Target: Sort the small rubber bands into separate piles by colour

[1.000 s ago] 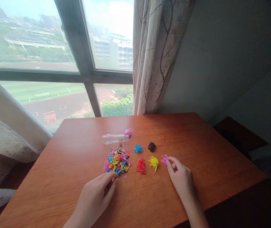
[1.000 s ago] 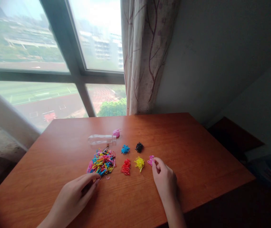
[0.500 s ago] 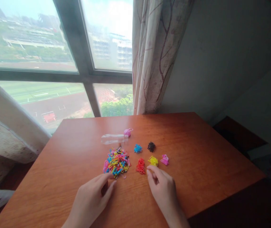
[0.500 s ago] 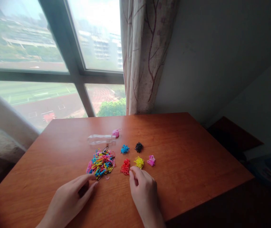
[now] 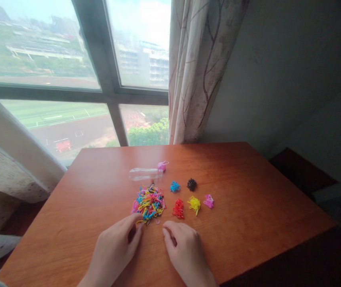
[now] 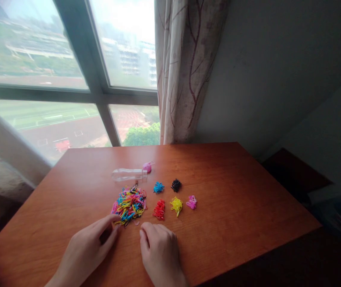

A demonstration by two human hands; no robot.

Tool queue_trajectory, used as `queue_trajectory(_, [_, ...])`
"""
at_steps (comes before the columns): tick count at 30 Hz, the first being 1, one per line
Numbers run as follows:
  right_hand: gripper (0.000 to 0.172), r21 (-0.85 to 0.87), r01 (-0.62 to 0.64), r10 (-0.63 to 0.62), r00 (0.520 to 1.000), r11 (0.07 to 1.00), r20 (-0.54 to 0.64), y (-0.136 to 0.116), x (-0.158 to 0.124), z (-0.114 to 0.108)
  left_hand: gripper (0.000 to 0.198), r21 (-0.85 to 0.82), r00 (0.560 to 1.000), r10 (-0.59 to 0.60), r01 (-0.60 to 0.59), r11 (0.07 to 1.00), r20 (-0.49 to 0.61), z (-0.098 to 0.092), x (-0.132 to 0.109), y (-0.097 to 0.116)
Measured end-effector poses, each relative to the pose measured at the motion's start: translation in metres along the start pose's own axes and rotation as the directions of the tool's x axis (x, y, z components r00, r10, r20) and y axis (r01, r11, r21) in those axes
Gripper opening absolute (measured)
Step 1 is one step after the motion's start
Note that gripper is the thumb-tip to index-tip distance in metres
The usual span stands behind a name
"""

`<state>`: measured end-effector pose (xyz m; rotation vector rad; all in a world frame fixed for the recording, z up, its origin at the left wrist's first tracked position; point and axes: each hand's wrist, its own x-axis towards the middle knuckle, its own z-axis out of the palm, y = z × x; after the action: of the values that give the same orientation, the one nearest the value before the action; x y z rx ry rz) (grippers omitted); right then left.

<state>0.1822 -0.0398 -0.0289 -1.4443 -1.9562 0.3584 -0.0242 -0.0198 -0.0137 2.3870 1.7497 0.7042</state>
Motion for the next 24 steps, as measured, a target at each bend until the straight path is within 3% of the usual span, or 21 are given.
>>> queue_trajectory(12, [0.020,-0.015,0.028,-0.027,0.999,1.000,0.022,0.001,0.000,0.000,0.024,0.071,0.997,0.053,-0.056,0.996,0.047,0.008,0.016,0.014])
queue_trajectory(24, [0.018,-0.026,0.026,-0.025,0.999,0.999,0.035,-0.003,0.001,-0.004,0.020,-0.054,0.999,0.000,0.001,0.999,0.033,-0.002,0.012,0.010])
